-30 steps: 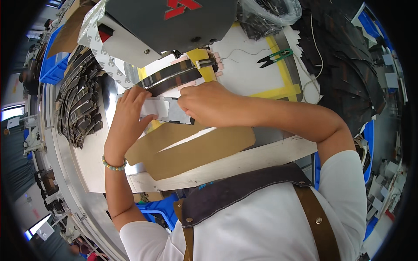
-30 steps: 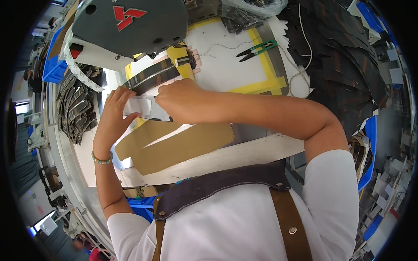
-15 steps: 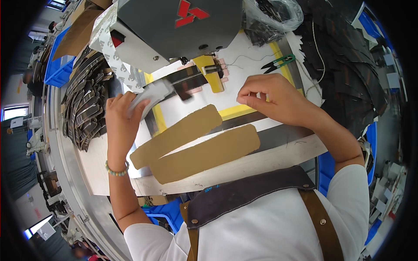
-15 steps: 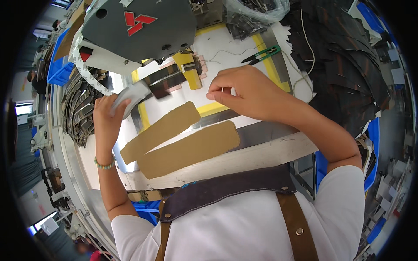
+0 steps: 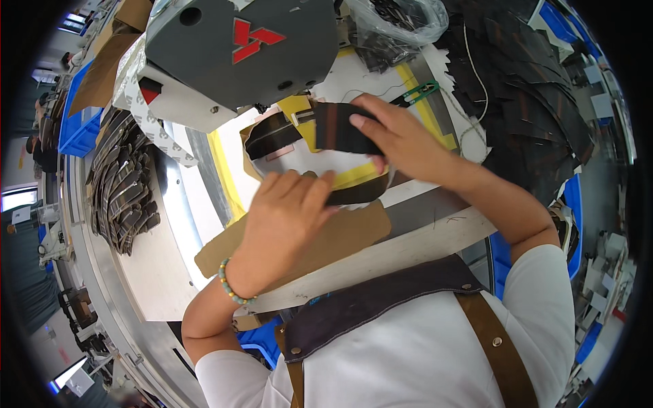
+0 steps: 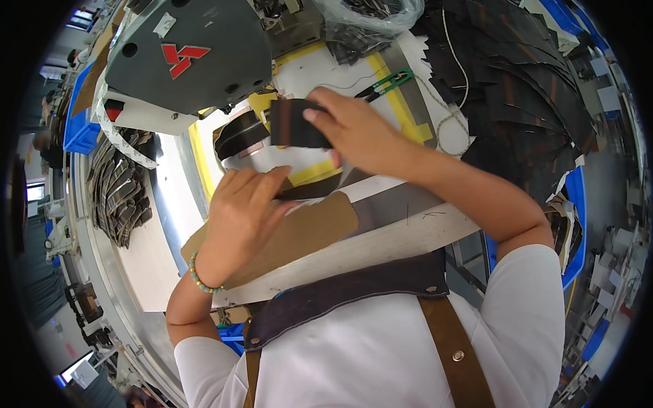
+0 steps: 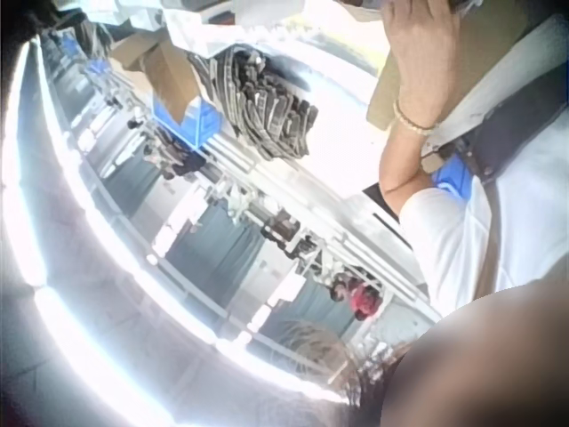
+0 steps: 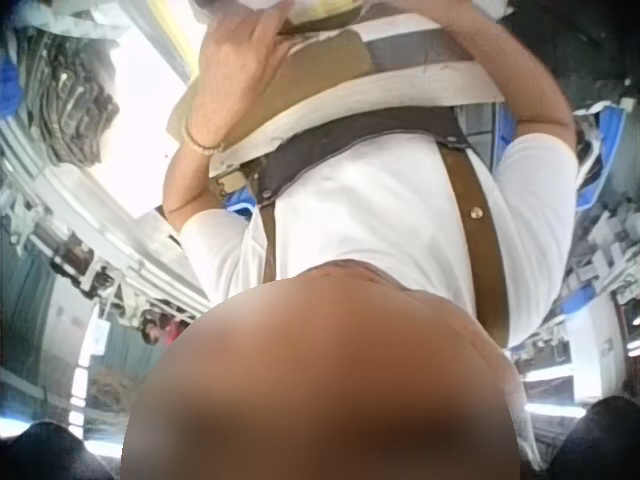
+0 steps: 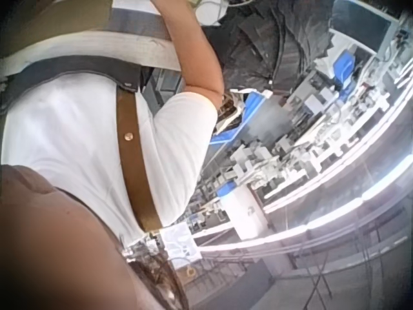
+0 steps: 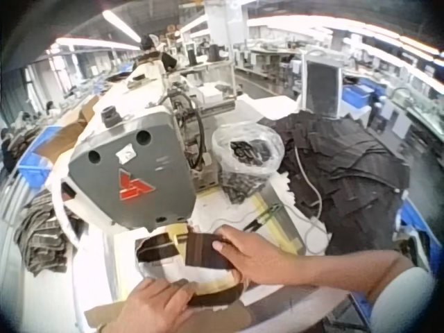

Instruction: Using an industrial sewing machine to sew along the edges and attachments of leather belts.

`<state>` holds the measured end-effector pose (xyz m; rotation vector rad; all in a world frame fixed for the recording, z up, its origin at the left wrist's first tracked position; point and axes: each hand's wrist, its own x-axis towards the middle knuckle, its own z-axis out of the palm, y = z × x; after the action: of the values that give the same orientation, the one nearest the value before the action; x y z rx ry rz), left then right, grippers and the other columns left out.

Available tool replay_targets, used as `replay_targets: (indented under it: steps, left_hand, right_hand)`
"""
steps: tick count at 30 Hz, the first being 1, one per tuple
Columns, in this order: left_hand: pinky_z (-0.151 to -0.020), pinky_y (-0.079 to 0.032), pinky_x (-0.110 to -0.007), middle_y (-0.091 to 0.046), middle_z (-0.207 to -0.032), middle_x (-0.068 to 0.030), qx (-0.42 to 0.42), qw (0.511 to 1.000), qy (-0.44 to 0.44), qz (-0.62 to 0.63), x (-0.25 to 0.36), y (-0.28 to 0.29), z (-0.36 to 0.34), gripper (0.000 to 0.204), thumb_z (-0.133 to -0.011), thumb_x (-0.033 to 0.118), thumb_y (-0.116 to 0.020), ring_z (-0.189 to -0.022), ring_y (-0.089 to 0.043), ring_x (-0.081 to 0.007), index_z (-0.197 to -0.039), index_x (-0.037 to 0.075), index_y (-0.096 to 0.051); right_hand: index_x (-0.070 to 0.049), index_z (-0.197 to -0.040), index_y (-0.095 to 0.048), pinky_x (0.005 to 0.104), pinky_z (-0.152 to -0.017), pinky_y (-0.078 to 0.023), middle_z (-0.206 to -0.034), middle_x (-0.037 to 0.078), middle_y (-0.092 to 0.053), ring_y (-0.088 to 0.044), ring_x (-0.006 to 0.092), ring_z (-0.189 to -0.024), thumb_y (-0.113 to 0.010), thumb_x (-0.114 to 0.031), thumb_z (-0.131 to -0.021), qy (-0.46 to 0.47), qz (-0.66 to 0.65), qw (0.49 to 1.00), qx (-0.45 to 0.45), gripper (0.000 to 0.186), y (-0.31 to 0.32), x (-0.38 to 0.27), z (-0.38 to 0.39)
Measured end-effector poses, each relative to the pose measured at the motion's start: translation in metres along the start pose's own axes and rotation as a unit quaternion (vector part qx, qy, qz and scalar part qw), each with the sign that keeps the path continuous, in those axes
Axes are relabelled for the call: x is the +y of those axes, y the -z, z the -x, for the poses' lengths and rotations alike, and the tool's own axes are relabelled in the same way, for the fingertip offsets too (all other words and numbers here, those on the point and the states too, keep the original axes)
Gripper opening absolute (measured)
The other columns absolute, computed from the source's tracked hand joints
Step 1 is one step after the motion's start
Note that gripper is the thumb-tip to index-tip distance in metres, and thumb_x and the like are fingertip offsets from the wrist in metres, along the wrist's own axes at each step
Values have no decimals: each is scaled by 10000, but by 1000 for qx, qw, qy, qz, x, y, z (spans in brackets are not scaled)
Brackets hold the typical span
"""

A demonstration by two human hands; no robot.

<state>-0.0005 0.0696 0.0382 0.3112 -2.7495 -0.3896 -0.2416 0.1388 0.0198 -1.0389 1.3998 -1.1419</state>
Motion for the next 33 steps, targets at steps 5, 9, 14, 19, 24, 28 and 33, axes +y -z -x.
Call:
replay_targets:
  steps: [5, 9, 14, 19, 24, 28, 33]
  left_hand:
    - [-901, -503, -440, -712, -929, -85, -15, 999, -37, 16, -37, 0, 9, 399, -789, 98, -882, -958, -660, -300, -1152, 30, -731]
    - [-983, -494, -465, -711, -994, -93, -34, 992, -77, 95, -42, -9, -12, 346, -835, 123, -861, -996, -667, -321, -1140, 34, -726]
    - [-1148, -429, -517, -685, -1442, -151, -6, 997, -28, -73, -60, -27, -32, 538, -1000, 430, -708, -1360, -583, -376, -1291, -21, -745]
    - [-1205, -387, -532, -643, -1546, -157, -53, 992, 0, -117, -69, -37, -27, 723, -1028, 578, -607, -1466, -507, -400, -1386, -41, -713]
    - [-1201, -392, -529, -647, -1532, -173, -47, 992, -1, -113, -71, -40, -30, 736, -1029, 587, -607, -1455, -516, -401, -1378, -52, -713]
    - [-1194, -409, -519, -660, -1495, -194, -47, 996, 15, -77, -70, -39, -34, 701, -1016, 544, -657, -1443, -525, -394, -1365, -62, -711]
    - [-1194, -419, -520, -664, -1463, -206, -48, 995, 9, -83, -72, -43, -35, 664, -994, 506, -708, -1438, -530, -388, -1356, -50, -713]
  right_hand:
    - [25, -1138, -664, 340, -568, -520, -798, 111, -655, -706, 197, -562, -636, -244, -1115, -41, 262, 963, -46, 272, 42, 15, -26]
    - [40, -1029, -719, 355, -587, -534, -775, 158, -659, -738, 231, -585, -687, -300, -1082, 9, 320, 944, -74, 345, 36, 0, -58]
    - [4, -982, -809, 451, -747, -578, -846, 228, -746, -758, 387, -773, -699, -351, -1006, 57, 478, 873, -73, 373, 33, 6, -97]
    - [-36, -1028, -840, 488, -837, -585, -838, 237, -746, -734, 439, -850, -694, -362, -938, 31, 478, 877, -29, 368, 32, 10, -103]
    - [-32, -896, -825, 516, -880, -604, -950, 245, -774, -751, 444, -951, -629, -313, -890, 12, 472, 881, -36, 343, 32, 7, -105]
    - [-23, -898, -823, 517, -868, -606, -945, 245, -773, -750, 447, -954, -631, -314, -878, 28, 487, 872, -43, 349, 36, 13, -111]
    - [-25, -936, -823, 512, -841, -596, -901, 245, -754, -740, 449, -908, -646, -343, -903, 39, 480, 875, -39, 365, 36, 14, -110]
